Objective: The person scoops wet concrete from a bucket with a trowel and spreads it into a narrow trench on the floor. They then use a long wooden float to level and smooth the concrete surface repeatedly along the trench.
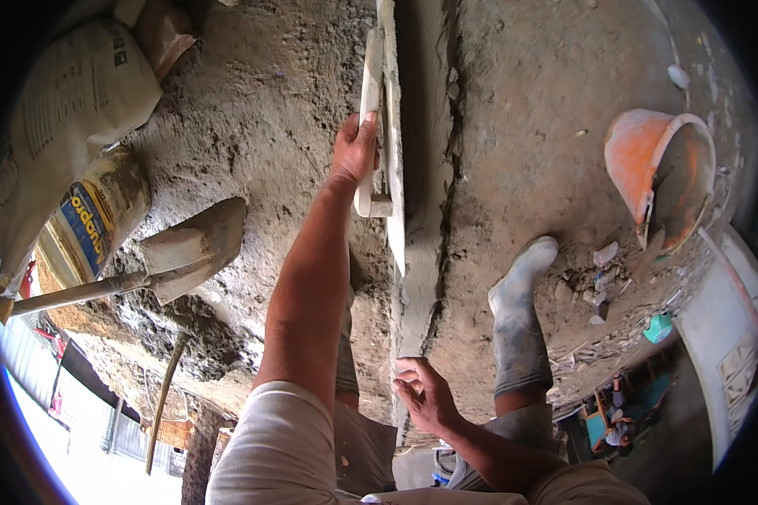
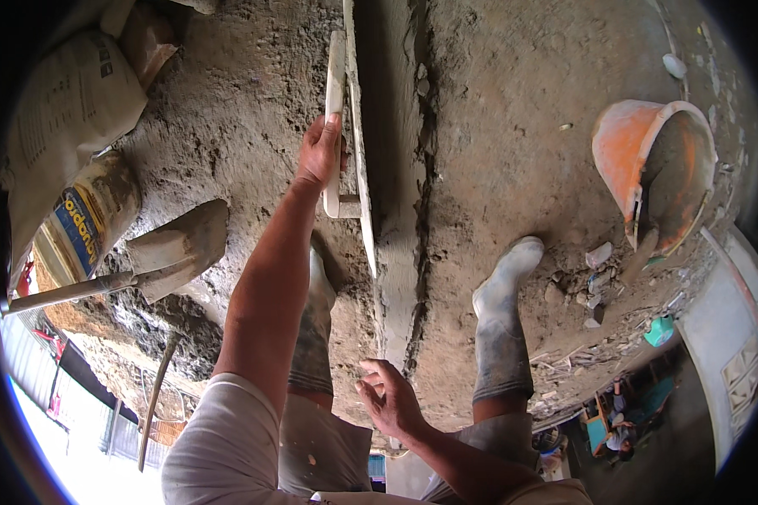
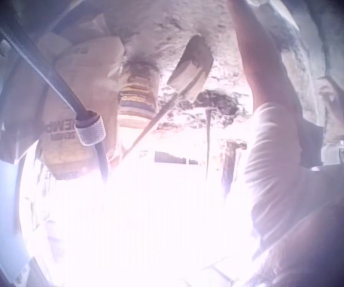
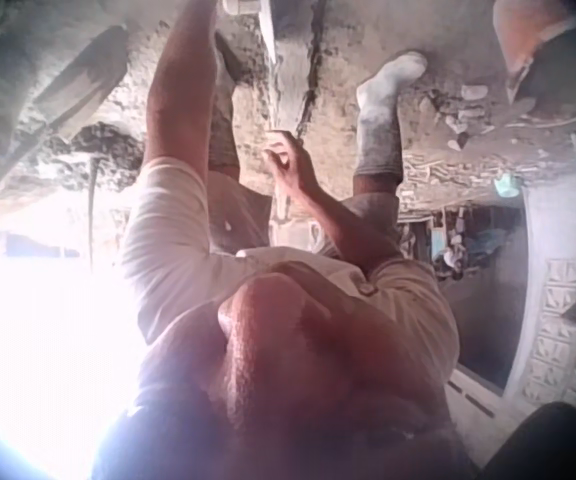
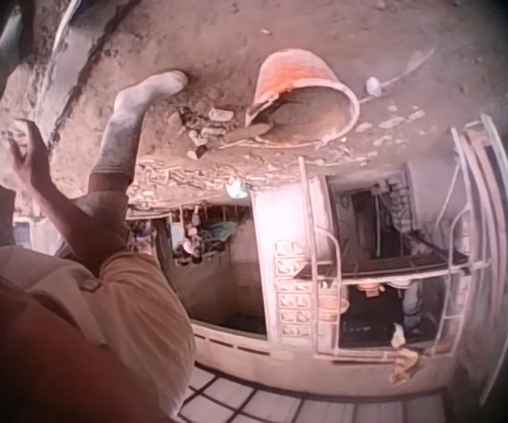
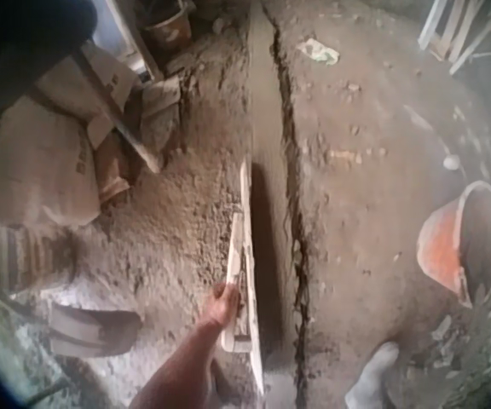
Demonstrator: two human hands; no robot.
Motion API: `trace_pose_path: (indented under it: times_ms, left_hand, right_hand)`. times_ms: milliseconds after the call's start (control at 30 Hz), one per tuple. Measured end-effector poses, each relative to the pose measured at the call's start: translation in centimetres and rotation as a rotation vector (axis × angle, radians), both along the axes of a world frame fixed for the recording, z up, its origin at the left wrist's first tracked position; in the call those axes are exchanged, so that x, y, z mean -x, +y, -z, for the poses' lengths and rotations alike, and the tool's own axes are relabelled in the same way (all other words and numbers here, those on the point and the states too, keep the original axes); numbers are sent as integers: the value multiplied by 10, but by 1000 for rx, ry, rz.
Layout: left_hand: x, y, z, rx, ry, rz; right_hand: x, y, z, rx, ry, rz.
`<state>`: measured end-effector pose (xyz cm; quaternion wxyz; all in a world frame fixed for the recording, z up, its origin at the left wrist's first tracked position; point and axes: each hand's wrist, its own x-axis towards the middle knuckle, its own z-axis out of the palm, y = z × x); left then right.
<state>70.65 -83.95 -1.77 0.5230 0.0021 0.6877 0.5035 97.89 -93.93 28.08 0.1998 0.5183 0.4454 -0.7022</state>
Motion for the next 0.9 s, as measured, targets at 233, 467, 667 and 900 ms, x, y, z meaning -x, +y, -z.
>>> trace_pose_path:
  times_ms: [233,467,667,900]
  left_hand:
    - [-53,-67,3,118,-116,44]
    - [-157,-189,-32,171,-269,5]
    - [-198,-237,-95,212,9,121]
    - [-62,-119,-52,28,-23,29]
  right_hand:
    - [1,4,-6,93,-34,27]
    - [4,9,-4,113,-85,-43]
    - [8,14,-2,76,-40,0]
    - [6,21,-2,73,-45,29]
